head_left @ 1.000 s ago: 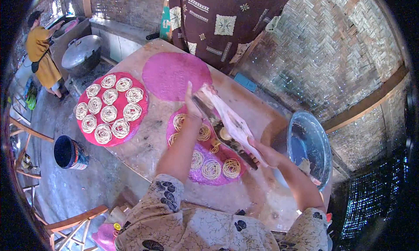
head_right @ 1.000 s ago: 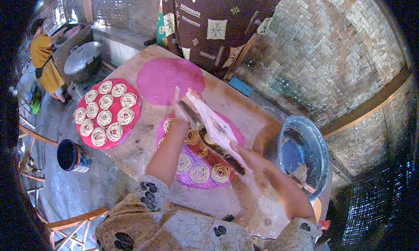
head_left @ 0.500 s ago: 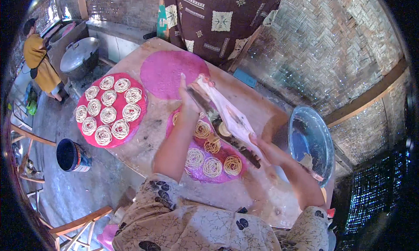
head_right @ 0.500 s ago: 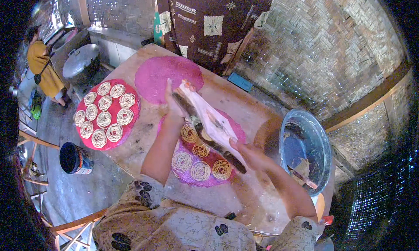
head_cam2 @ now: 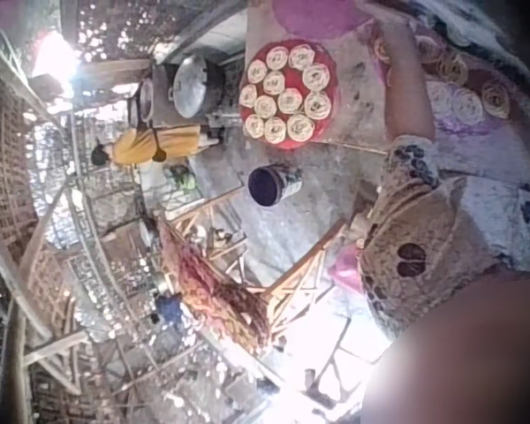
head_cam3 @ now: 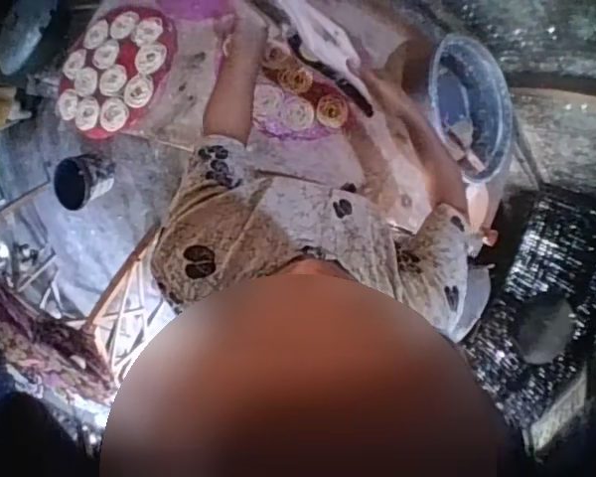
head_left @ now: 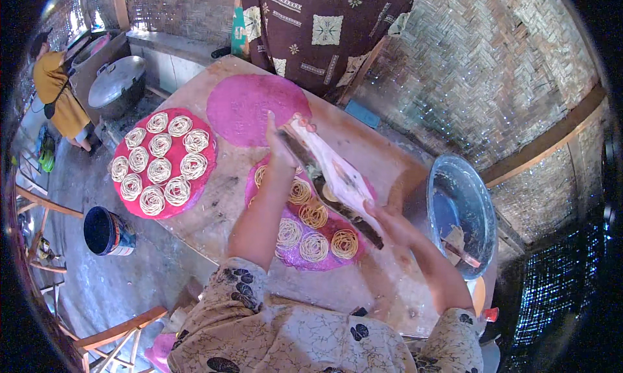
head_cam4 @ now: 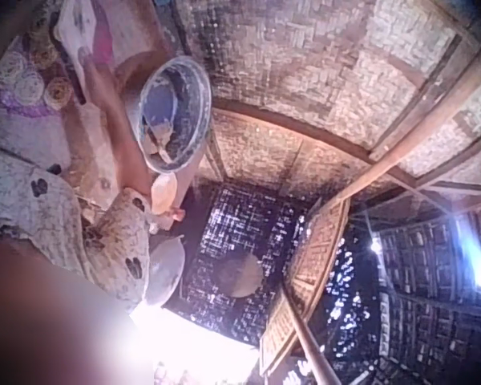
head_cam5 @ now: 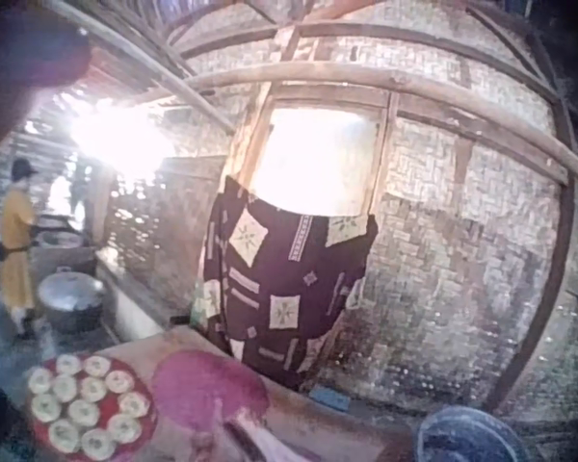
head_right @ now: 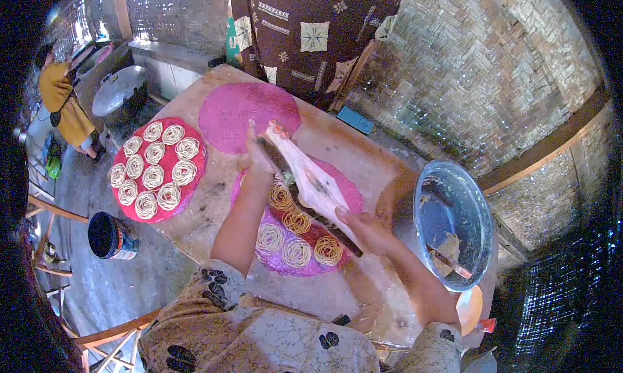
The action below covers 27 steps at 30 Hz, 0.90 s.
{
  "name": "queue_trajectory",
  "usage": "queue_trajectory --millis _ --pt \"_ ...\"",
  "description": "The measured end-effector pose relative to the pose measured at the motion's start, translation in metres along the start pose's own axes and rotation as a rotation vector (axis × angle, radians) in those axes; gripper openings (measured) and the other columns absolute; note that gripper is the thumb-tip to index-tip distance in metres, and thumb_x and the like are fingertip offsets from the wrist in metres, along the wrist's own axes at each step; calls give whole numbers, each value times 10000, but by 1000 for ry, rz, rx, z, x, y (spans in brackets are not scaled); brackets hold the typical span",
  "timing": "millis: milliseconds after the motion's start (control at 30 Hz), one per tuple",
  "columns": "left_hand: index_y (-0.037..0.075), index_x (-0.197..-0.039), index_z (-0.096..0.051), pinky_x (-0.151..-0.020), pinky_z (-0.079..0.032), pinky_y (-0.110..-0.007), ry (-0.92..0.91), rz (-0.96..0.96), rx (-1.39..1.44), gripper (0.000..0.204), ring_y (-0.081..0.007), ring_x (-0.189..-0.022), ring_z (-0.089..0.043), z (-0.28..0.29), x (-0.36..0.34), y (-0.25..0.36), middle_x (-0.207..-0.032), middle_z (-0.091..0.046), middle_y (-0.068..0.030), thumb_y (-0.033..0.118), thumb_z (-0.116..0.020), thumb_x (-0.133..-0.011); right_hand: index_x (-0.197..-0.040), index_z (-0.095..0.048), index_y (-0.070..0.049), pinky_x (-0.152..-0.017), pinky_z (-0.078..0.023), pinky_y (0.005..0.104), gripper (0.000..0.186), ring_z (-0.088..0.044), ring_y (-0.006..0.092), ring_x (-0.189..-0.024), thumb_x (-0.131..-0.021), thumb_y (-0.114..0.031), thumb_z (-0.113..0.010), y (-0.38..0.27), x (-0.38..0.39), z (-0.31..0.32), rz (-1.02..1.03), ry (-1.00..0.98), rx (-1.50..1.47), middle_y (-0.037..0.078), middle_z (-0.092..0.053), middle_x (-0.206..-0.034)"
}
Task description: The person pipes swirls of dough onto pink and red circular mats using a manual piping tool, refilling the tool with dough from a large metal bowl by hand.
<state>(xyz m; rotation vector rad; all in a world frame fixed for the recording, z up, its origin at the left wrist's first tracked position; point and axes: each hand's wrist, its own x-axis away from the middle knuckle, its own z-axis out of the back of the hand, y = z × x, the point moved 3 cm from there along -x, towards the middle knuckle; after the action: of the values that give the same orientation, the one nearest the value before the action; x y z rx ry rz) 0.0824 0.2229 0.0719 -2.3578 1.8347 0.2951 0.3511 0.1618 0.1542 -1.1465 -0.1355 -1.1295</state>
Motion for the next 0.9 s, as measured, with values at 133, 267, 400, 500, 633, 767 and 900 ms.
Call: queue_trajectory --millis 133,267,400,500,633,767,900 --pt "74 -831 -532 -522 -448 -349 -77 -1 34 616 -279 -702 -529 10 9 12 -701 -526 -71 669 -373 -799 -1190 -493 37 -879 -400 311 787 -518 211 -1008 -835 -652 -358 6 -10 -10 106 -183 -314 152 -541 -1129" --pt "80 -810 -533 -388 -392 -239 -107 28 108 555 -246 -665 -528 8 7 7 -684 -515 -59 621 -411 -817 -1256 -410 10 -852 -419 321 749 -527 233 -992 -841 -613 -376 -6 -32 -28 229 -401 -1069 162 -526 -1139" --pt "114 -824 -516 -358 -365 -191 -51 -97 20 372 -187 -660 -483 3 16 15 -709 -493 -37 477 -447 -873 -1326 -299 -38 -836 -428 323 673 -519 254 -981 -870 -523 -397 2 -142 -65 355 -624 -1655 175 -484 -1178" --pt "117 -818 -514 -354 -365 -189 -21 -119 34 354 -177 -656 -481 9 16 23 -703 -491 -29 464 -463 -871 -1378 -216 -74 -824 -434 324 649 -513 270 -972 -892 -455 -412 22 -159 -86 425 -827 -1804 184 -453 -1208" --pt "122 -783 -517 -349 -359 -187 -119 -108 49 344 -164 -643 -484 13 15 27 -665 -485 -13 451 -473 -870 -1377 -249 -159 -538 -474 226 519 -576 158 -658 -921 -356 -401 29 -81 -103 403 -952 -1505 123 -520 -1044" --pt "105 -768 -517 -327 -343 -200 -80 -147 114 472 -197 -611 -495 6 12 32 -650 -504 -38 568 -453 -835 -1340 -314 -134 -517 -460 224 455 -544 117 -643 -912 -258 -403 60 -92 -107 346 -703 -1082 79 -528 -926" --pt "106 -758 -537 -326 -338 -199 -205 -80 113 454 -188 -590 -490 -30 11 34 -646 -510 -33 546 -459 -843 -1237 -437 -74 -647 -457 268 382 -542 139 -722 -907 -264 -405 52 -77 -96 232 3 -357 46 -546 -908"
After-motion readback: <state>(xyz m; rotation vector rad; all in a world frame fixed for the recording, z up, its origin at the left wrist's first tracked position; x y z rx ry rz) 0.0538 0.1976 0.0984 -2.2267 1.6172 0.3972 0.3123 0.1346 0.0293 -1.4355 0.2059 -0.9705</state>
